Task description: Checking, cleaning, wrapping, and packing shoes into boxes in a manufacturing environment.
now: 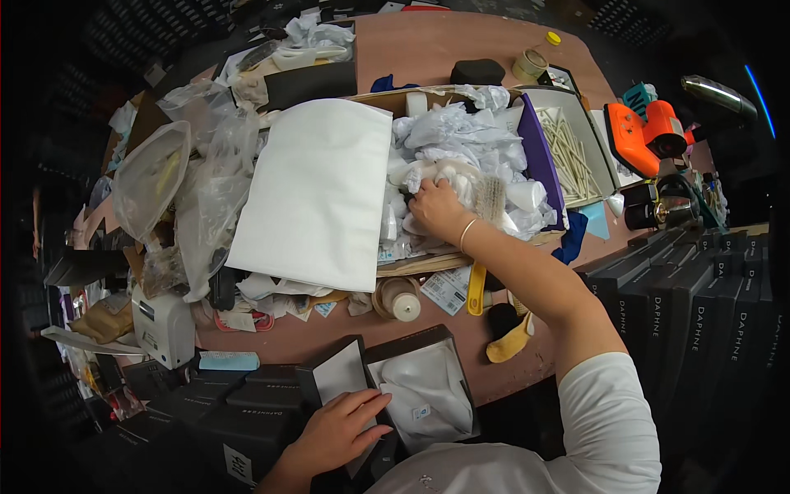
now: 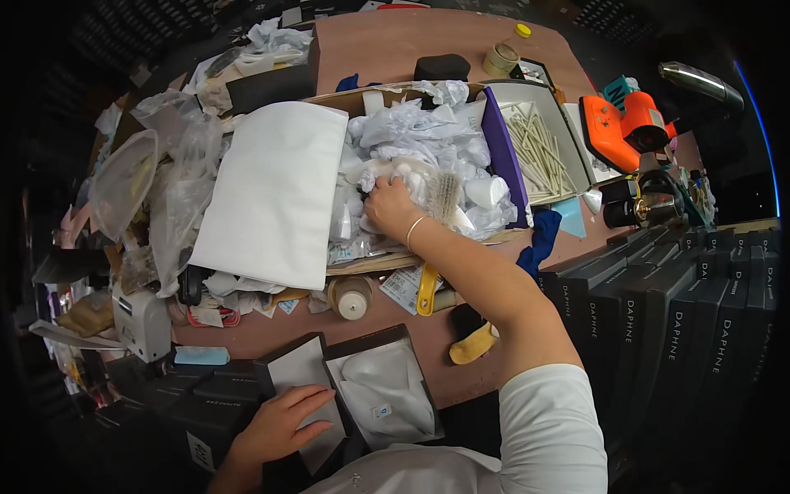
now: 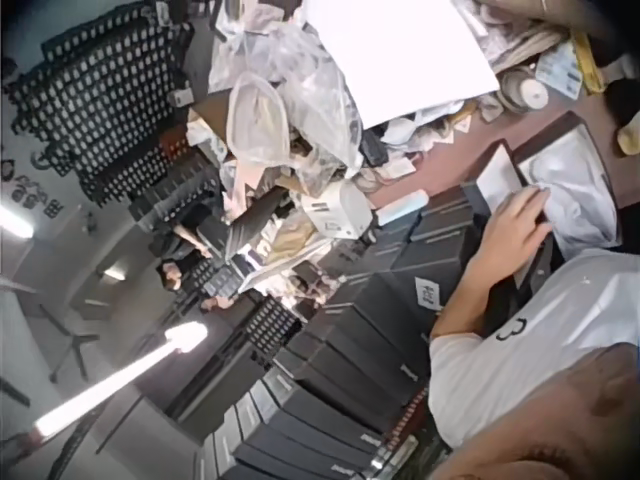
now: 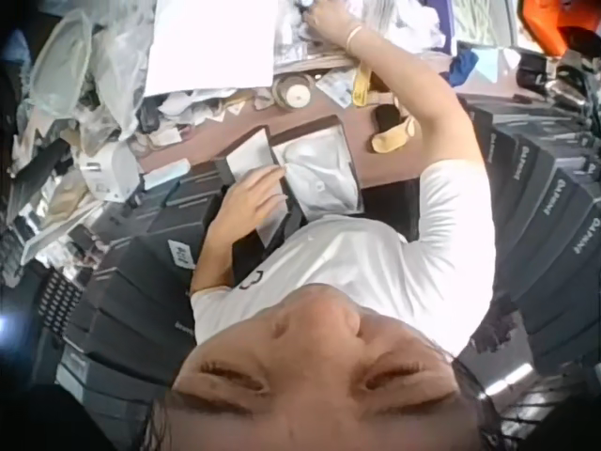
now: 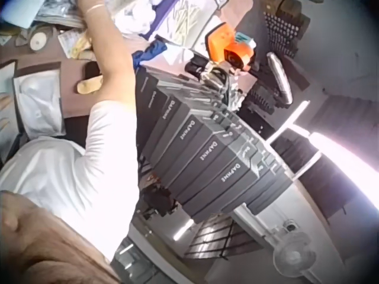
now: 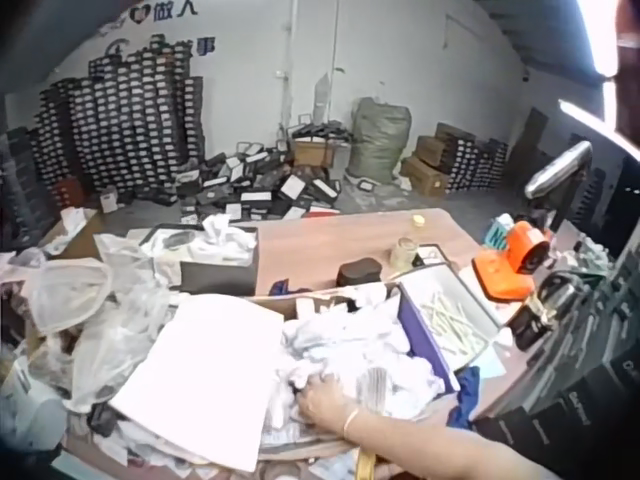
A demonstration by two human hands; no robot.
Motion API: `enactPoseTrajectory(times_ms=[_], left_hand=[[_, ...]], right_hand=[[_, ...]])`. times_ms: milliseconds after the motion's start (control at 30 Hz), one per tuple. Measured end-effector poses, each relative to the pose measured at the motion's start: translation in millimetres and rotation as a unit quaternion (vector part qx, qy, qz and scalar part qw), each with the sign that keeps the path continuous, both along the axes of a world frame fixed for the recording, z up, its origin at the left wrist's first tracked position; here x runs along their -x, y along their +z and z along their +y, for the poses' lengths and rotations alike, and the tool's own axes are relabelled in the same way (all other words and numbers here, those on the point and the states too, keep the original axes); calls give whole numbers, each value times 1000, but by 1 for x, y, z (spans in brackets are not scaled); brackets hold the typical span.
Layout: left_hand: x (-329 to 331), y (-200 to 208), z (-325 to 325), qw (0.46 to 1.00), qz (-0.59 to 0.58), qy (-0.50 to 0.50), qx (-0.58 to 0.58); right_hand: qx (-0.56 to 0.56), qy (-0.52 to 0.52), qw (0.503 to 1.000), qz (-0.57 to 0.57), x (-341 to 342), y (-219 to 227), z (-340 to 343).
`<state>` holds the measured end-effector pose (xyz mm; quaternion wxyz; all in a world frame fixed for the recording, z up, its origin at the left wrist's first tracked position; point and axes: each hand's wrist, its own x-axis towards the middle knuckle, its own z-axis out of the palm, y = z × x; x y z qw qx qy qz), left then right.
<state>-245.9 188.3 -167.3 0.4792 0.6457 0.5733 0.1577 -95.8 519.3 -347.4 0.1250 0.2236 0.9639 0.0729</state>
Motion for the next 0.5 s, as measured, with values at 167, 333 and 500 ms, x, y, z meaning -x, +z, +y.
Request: enactPoseTrajectory(times_ms=[167,333,500], left_hand=[[0,-1,3,1000,-6,-6,-6],[-1,6,4,1000,-25,0,9],[-2,7,9,1000,-15,-10,11]], right_hand=[[39,70,989,127,2,29,-22],[381,23,923,-46,12,43,-24],[343,19,939,19,16,-12,-4]])
